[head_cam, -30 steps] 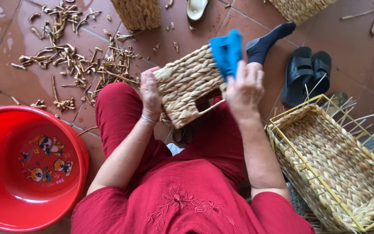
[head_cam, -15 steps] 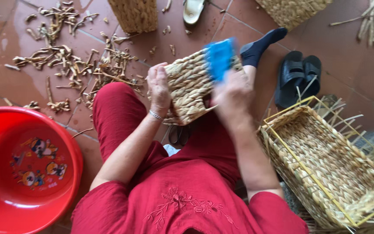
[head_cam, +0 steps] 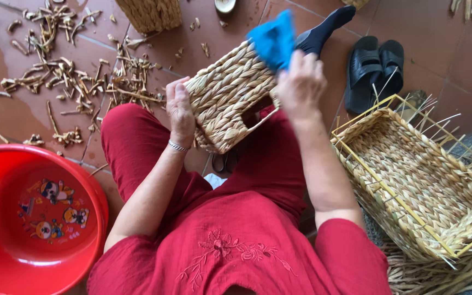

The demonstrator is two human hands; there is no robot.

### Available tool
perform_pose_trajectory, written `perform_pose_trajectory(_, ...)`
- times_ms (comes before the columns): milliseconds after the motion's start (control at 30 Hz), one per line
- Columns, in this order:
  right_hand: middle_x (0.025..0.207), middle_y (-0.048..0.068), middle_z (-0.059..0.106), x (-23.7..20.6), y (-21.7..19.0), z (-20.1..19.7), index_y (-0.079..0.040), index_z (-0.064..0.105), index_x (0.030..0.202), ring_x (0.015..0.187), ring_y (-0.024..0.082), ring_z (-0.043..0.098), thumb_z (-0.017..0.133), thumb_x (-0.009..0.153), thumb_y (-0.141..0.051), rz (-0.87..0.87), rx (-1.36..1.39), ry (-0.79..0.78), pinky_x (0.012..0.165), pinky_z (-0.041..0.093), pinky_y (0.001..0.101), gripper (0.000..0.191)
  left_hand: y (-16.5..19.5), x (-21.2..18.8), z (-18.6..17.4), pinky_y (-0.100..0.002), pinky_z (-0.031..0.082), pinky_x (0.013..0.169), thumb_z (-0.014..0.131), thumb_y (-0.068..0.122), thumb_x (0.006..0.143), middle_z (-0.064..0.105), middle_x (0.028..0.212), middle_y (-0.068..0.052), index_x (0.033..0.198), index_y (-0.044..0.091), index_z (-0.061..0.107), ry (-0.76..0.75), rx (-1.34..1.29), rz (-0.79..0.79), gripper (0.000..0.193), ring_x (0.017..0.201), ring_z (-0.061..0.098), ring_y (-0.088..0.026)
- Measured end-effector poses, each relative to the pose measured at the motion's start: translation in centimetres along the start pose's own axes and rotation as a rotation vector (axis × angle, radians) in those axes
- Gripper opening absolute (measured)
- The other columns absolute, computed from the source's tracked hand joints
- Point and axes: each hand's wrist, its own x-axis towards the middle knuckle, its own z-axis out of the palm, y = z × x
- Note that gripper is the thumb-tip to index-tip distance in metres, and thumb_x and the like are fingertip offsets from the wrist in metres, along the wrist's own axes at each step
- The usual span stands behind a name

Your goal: The person sits on the tiled floor and wipes woven water-hyacinth storage baskets one at a time with a blue cloth, turning each basket to clean its sides and lid, with a red basin of water nearby and dried plant debris scattered on the floor.

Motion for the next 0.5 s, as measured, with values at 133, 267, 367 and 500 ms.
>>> perform_pose_trajectory(133, 0.095, 0.017, 0.060, -0.3, -2.3, -1.3, 0.000, 0.059, 0.102, 0.088, 0.036, 0.061, 0.070, 0.083, -0.014, 0.003, -0.021, 0.012, 0.072, 0.052, 0.0473, 0.025, -0.6, -0.1, 0.5, -0.027, 0.047, 0.099, 0.042, 0.026, 0.117, 0.060, 0.111, -0.005, 0.127, 0.000, 0.059, 0.021, 0.101, 0.224, 0.033, 0.102, 0.054, -0.012)
perform_pose_trajectory(267, 0.081, 0.015, 0.060, -6.0, -10.6, -4.1, 0.002, 0.063, 0.100, 0.081, 0.032, 0.061, 0.061, 0.081, -0.011, -0.242, 0.166, -0.145, 0.066, 0.052, 0.0438, 0.023, -0.8, 0.3, 0.2, -0.029, 0.049, 0.098, 0.040, 0.030, 0.116, 0.065, 0.111, -0.007, 0.124, 0.001, 0.059, 0.035, 0.143, 0.238, 0.036, 0.102, 0.059, -0.013)
perform_pose_trajectory(367, 0.092, 0.015, 0.060, -8.5, -14.3, -5.4, 0.010, 0.059, 0.124, 0.084, 0.029, 0.060, 0.063, 0.089, -0.013, -0.349, 0.235, -0.036, 0.065, 0.053, 0.0370, 0.042, -0.6, 0.6, -0.9, -0.030, 0.050, 0.097, 0.040, 0.032, 0.115, 0.066, 0.110, -0.007, 0.123, 0.001, 0.060, -0.012, 0.100, 0.209, 0.038, 0.100, 0.059, -0.014)
perform_pose_trajectory(500, 0.092, 0.015, 0.060, -6.2, -11.7, -4.7, 0.009, 0.060, 0.122, 0.082, 0.030, 0.060, 0.064, 0.080, -0.013, -0.344, 0.261, -0.085, 0.063, 0.053, 0.0374, 0.048, -0.4, 0.5, -2.1, -0.029, 0.050, 0.096, 0.038, 0.032, 0.114, 0.066, 0.111, -0.005, 0.123, 0.002, 0.059, -0.014, 0.111, 0.141, 0.038, 0.101, 0.061, -0.013)
